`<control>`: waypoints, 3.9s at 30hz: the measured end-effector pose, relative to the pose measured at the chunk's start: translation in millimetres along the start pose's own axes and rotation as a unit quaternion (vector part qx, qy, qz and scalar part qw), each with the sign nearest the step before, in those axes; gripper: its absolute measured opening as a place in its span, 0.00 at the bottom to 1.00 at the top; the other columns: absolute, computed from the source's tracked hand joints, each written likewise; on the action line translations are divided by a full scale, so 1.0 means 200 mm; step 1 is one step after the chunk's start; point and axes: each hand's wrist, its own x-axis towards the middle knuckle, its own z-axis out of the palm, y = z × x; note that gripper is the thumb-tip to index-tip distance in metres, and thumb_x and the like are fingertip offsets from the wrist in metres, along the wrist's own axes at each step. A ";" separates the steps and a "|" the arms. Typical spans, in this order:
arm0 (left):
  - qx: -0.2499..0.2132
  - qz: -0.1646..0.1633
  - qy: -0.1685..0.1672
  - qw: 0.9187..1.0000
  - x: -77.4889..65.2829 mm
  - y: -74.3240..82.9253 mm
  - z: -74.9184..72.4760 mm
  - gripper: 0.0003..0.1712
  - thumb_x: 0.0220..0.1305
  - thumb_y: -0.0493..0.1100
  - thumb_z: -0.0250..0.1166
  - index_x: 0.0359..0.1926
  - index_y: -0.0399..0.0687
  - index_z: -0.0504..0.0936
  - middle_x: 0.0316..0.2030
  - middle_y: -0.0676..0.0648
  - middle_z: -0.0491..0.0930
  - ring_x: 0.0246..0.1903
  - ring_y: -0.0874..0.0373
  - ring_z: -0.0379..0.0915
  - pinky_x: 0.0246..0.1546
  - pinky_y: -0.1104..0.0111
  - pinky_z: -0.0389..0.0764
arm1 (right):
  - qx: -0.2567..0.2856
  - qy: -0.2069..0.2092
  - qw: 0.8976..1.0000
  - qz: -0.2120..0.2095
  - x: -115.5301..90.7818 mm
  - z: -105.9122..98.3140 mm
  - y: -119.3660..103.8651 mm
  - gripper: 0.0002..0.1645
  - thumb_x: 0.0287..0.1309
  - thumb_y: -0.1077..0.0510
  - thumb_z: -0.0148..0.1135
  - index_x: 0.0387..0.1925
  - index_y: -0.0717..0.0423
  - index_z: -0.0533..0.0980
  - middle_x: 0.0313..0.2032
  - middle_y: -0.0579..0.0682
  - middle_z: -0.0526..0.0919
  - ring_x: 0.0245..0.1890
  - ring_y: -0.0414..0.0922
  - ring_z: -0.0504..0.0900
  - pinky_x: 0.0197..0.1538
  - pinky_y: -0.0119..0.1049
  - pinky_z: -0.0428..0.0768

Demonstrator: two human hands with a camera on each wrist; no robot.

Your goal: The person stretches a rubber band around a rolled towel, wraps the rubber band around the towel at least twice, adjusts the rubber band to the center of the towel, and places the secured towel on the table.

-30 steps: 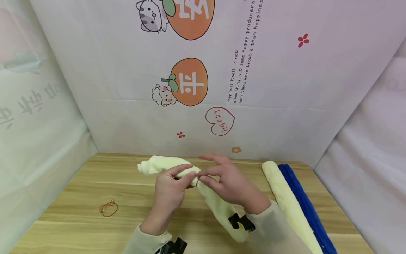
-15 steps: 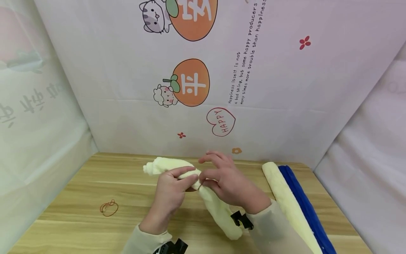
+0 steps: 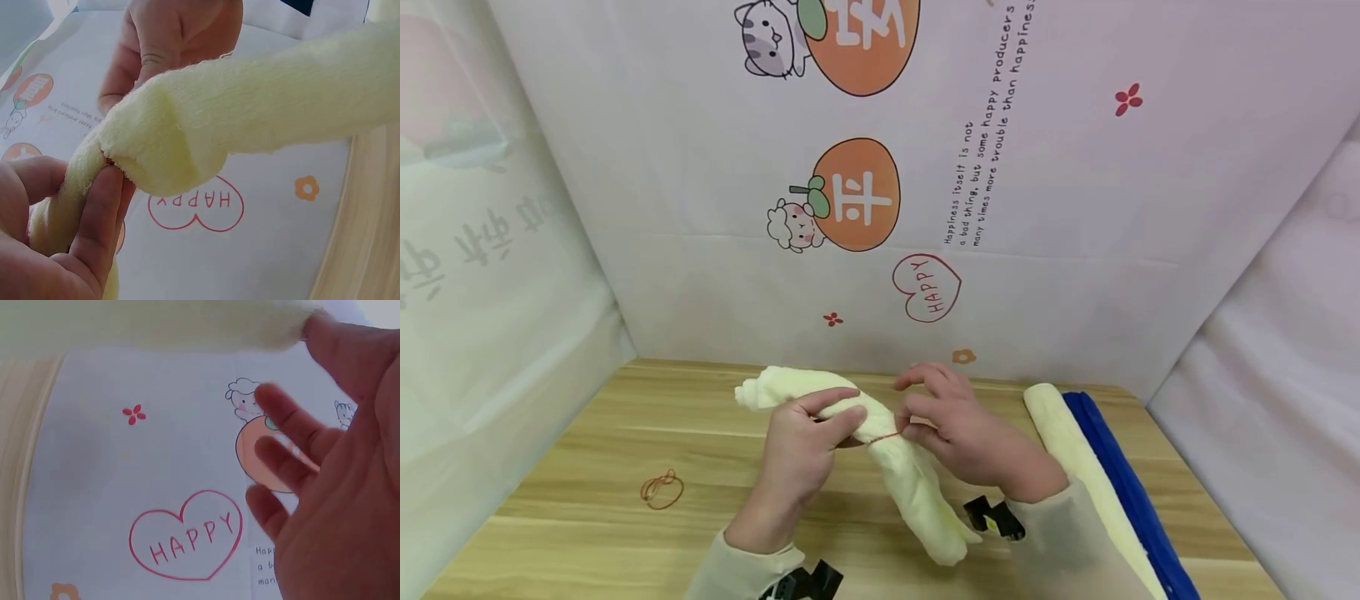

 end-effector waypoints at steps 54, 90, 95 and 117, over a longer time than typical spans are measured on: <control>0.036 0.015 -0.048 0.998 0.03 0.01 0.06 0.28 0.62 0.33 0.70 0.64 0.41 0.77 0.50 0.34 0.77 0.36 0.51 0.82 0.35 0.62 0.85 | -0.148 0.197 0.969 -0.015 0.01 0.06 -0.15 0.08 0.47 0.59 0.80 0.32 0.45 0.90 0.45 0.51 0.82 0.49 0.52 0.76 0.43 0.50 0.66; -0.059 0.000 -0.003 0.998 0.09 0.04 0.01 0.27 0.63 0.30 0.68 0.63 0.38 0.77 0.52 0.32 0.74 0.32 0.50 0.83 0.33 0.60 0.85 | 0.074 -0.095 0.981 0.153 -0.11 0.02 0.03 0.40 0.59 0.58 0.70 0.70 0.50 0.63 0.45 0.41 0.79 0.39 0.40 0.77 0.42 0.42 0.78; -0.073 0.003 0.026 0.997 0.12 0.05 -0.07 0.25 0.65 0.30 0.66 0.63 0.39 0.78 0.42 0.33 0.80 0.28 0.51 0.84 0.34 0.58 0.85 | 0.091 -0.113 0.978 0.153 -0.14 -0.03 0.07 0.25 0.66 0.59 0.65 0.62 0.48 0.71 0.44 0.39 0.80 0.39 0.40 0.77 0.42 0.45 0.77; -0.205 0.066 0.024 0.976 0.24 0.09 -0.39 0.58 0.68 0.25 0.59 0.78 0.77 0.38 0.62 0.43 0.60 0.41 0.55 0.79 0.31 0.69 0.83 | 0.041 -0.003 0.977 0.211 -0.25 -0.20 0.20 0.31 0.59 0.55 0.72 0.64 0.45 0.76 0.49 0.44 0.82 0.32 0.42 0.77 0.35 0.40 0.76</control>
